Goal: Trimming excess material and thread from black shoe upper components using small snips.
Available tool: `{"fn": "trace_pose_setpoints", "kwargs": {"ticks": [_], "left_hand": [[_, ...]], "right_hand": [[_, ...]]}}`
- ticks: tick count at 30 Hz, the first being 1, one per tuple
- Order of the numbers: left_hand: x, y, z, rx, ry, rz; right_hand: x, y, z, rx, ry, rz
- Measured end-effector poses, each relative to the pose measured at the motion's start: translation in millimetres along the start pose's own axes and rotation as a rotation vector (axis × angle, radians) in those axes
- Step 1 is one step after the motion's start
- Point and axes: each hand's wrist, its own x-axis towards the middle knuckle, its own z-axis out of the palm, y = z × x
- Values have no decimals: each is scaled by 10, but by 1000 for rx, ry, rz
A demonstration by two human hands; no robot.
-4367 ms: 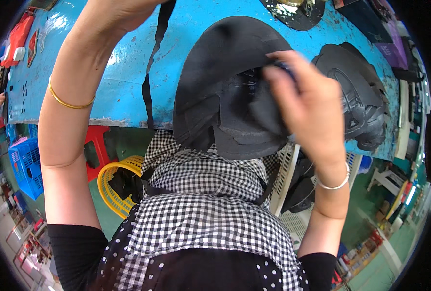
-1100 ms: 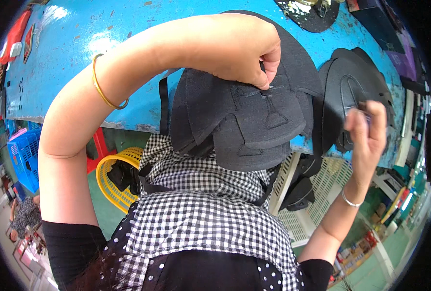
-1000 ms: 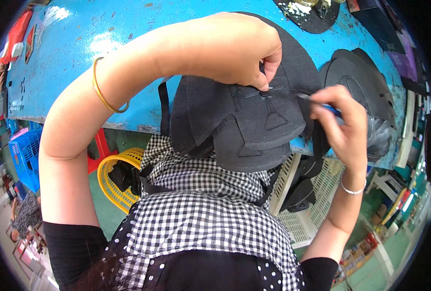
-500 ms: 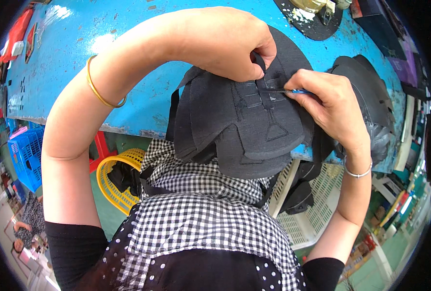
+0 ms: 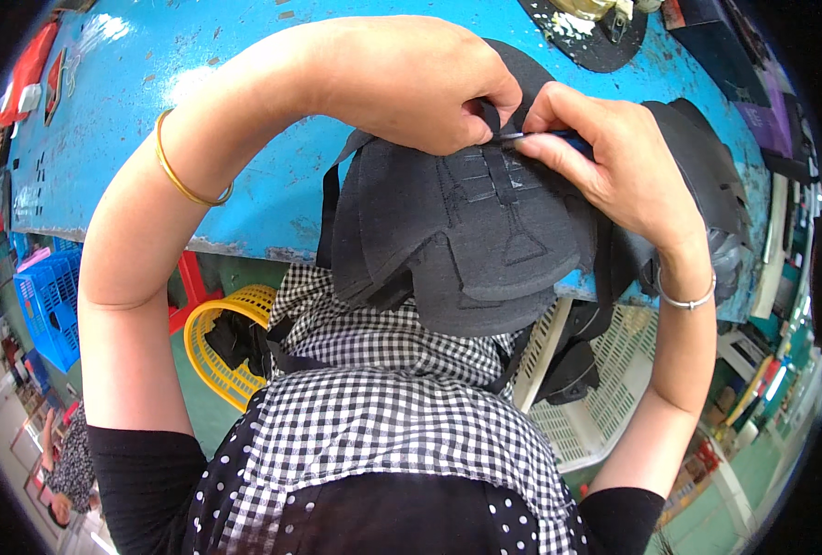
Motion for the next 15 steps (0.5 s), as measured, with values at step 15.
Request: {"fn": "trace_pose_setpoints", "kwargs": {"ticks": [15], "left_hand": [[-468, -237, 427, -788, 664, -88]], "right_hand": [[-197, -918, 488, -709, 7, 3]]}}
